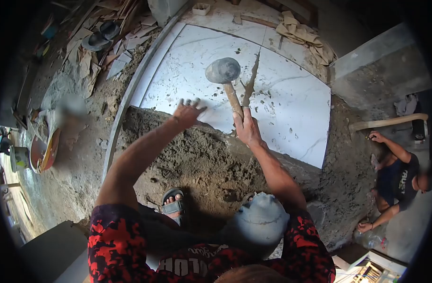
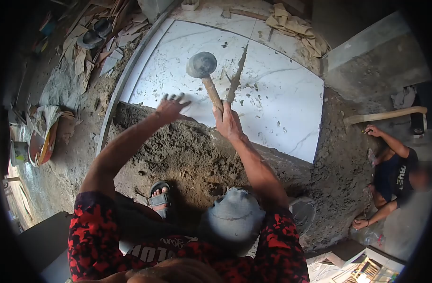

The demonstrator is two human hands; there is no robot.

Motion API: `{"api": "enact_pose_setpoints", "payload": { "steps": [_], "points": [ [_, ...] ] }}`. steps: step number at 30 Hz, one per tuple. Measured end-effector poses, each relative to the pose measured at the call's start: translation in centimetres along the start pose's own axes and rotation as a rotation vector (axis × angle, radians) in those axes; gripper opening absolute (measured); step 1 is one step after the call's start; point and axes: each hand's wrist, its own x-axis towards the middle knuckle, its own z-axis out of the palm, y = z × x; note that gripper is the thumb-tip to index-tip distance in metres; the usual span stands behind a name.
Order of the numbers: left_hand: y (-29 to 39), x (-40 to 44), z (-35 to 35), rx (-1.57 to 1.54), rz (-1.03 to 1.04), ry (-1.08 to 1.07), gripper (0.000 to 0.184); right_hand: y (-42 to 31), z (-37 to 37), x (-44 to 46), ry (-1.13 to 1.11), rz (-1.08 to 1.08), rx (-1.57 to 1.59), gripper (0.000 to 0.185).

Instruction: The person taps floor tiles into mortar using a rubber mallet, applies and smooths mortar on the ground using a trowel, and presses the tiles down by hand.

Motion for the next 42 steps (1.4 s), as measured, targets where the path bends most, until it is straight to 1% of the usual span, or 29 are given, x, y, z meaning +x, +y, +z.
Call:
{"api": "enact_pose_setpoints", "payload": {
  "steps": [1,2,4,5,7,8,9,11,13,15,16,18,20,21,22,23,24,26,29,30,31,33,37,38,39,41,42],
  "points": [
    [1.3,0.1,-0.7,0.017,0.036,-0.033,0.073,0.4,0.3,0.5,0.054,-0.02,0.004,0.04],
    [1.4,0.7,0.0,0.061,0.048,-0.061,0.069,0.7,0.5,0.9,0.059,-0.027,0.011,0.04],
    [1.4,1.2,0.8,0.082,0.044,-0.065,0.066,1.3,0.7,1.4,0.039,0.133,-0.154,0.041],
    [1.3,1.4,1.3,0.065,0.051,-0.049,0.066,1.7,0.7,1.8,0.039,0.129,-0.152,0.041],
    [1.3,1.4,1.3,0.079,0.053,-0.045,0.066,1.0,0.2,2.3,0.14,0.087,-0.054,0.042],
    [1.2,1.3,1.4,0.084,0.05,-0.039,0.066,0.8,-0.2,2.6,0.076,0.095,0.057,0.04],
    [1.3,1.2,1.9,0.08,0.051,-0.047,0.066,1.3,0.2,2.3,0.07,0.101,0.058,0.04],
    [1.1,1.5,2.3,0.085,0.05,-0.012,0.066,2.0,0.9,2.1,0.103,0.14,-0.036,0.041],
    [1.4,1.1,1.9,0.093,0.051,-0.016,0.066,2.0,0.3,1.8,0.129,0.164,-0.085,0.042],
    [0.9,1.5,1.6,0.114,0.05,-0.016,0.066,2.2,-0.4,2.1,0.034,0.136,-0.057,0.043],
    [0.9,1.6,2.1,0.121,0.053,0.003,0.066,2.4,0.1,2.1,0.031,0.139,-0.055,0.043],
    [0.8,1.2,2.7,0.082,0.081,0.06,0.068,2.6,1.3,1.0,0.094,0.106,-0.037,0.046],
    [1.2,1.1,1.9,0.08,0.073,0.03,0.067,2.8,0.9,1.0,0.144,0.079,-0.03,0.048],
    [1.3,0.8,1.5,0.079,0.057,-0.006,0.067,1.9,0.1,0.8,0.1,0.117,-0.014,0.048],
    [1.3,0.9,2.1,0.135,0.06,0.041,0.067,1.0,-0.5,0.8,0.056,0.154,0.006,0.047],
    [0.6,1.5,2.4,0.141,0.057,0.042,0.067,0.4,-0.8,1.1,0.011,0.189,0.026,0.047],
    [0.3,1.7,2.9,0.12,0.073,0.068,0.068,1.2,-0.1,1.0,0.002,0.194,0.027,0.047],
    [0.6,1.2,3.2,0.082,0.09,0.084,0.068,3.3,1.3,0.7,0.057,0.185,0.019,0.043],
    [1.0,0.9,2.5,0.106,0.066,0.044,0.068,2.0,-0.3,0.7,0.004,0.228,-0.058,0.04],
    [0.7,1.1,2.2,0.106,0.063,0.041,0.068,1.2,-0.8,0.2,0.012,0.197,0.014,0.039],
    [0.7,1.0,2.3,0.105,0.073,0.065,0.068,1.5,-0.6,-0.5,-0.005,0.207,0.012,0.039],
    [0.7,1.0,2.9,0.115,0.083,0.083,0.068,2.0,0.1,-1.9,0.053,0.131,0.051,0.038],
    [0.9,1.0,3.1,0.124,0.081,0.062,0.068,2.9,-0.6,-3.0,-0.104,0.19,-0.05,0.037],
    [0.8,1.0,2.6,0.131,0.081,0.051,0.067,2.5,-0.6,-3.6,-0.065,0.172,0.02,0.036],
    [0.7,1.1,2.8,0.118,0.075,0.039,0.067,2.7,-0.1,-4.2,-0.083,0.178,0.018,0.036],
    [0.6,1.2,3.0,0.087,0.077,0.074,0.067,3.1,0.7,-5.3,0.026,0.112,-0.017,0.036],
    [0.9,0.9,2.4,0.098,0.069,0.042,0.067,2.8,0.5,-5.2,0.021,0.109,-0.018,0.036]
  ]
}}
